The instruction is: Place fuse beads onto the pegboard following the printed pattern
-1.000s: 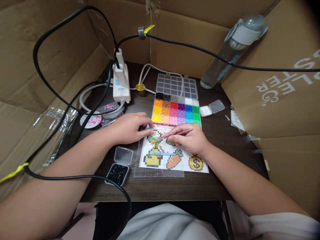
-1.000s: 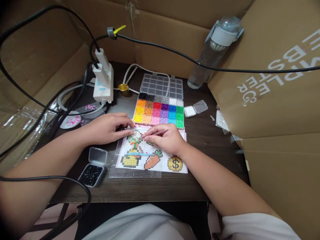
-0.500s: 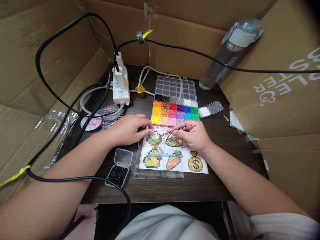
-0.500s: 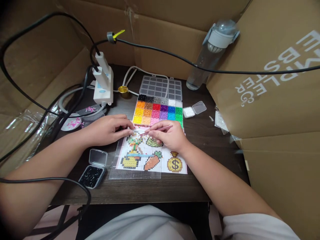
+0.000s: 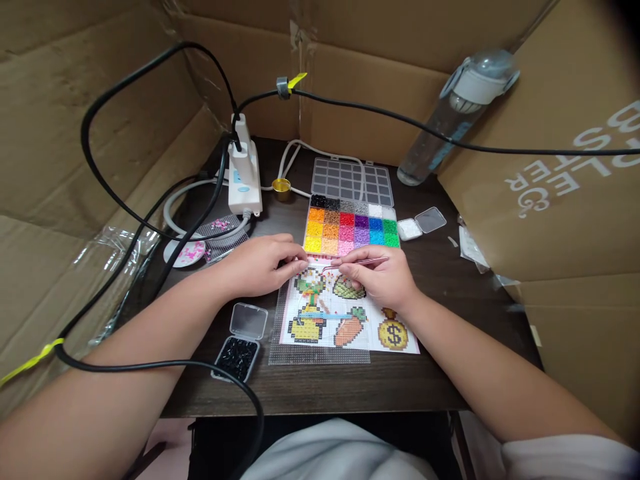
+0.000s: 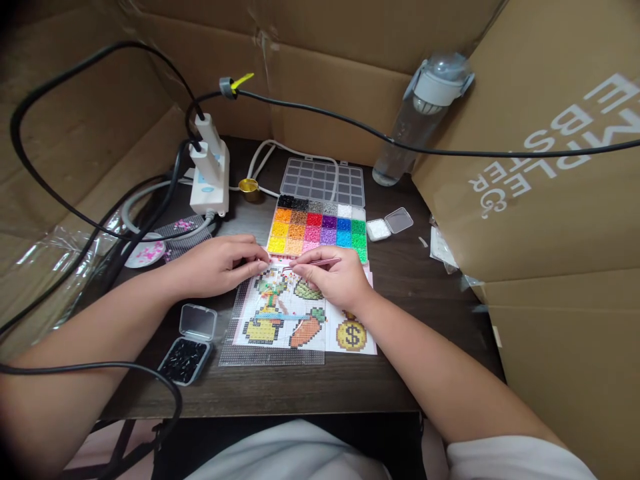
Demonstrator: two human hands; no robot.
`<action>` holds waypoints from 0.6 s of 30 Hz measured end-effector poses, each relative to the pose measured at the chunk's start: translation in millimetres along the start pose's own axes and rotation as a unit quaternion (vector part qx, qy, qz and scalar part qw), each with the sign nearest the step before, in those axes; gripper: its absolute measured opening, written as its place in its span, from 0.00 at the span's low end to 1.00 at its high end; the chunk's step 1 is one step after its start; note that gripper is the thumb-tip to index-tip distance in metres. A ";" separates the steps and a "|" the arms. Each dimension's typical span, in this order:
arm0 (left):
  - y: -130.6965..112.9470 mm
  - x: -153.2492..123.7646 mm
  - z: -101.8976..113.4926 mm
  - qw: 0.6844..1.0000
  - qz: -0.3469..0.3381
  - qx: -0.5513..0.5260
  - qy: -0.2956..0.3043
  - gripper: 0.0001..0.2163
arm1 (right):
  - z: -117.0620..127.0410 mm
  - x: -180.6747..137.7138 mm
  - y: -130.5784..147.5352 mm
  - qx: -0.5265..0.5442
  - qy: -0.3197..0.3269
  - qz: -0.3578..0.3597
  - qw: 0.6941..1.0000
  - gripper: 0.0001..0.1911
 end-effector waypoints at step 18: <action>2.7 -0.1 1.2 1.000 -0.009 -0.009 0.013 0.16 | 31.3 -6.3 5.5 -0.003 -0.046 -0.002 0.999 0.09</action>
Point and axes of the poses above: each hand's wrist, its own x-axis towards the middle knuckle, its own z-axis out of the back of the hand, y = z × x, the point moved 8 cm from there along x, towards the middle knuckle, and after that the axes turned 6 degrees about y, right-handed, at the moved point
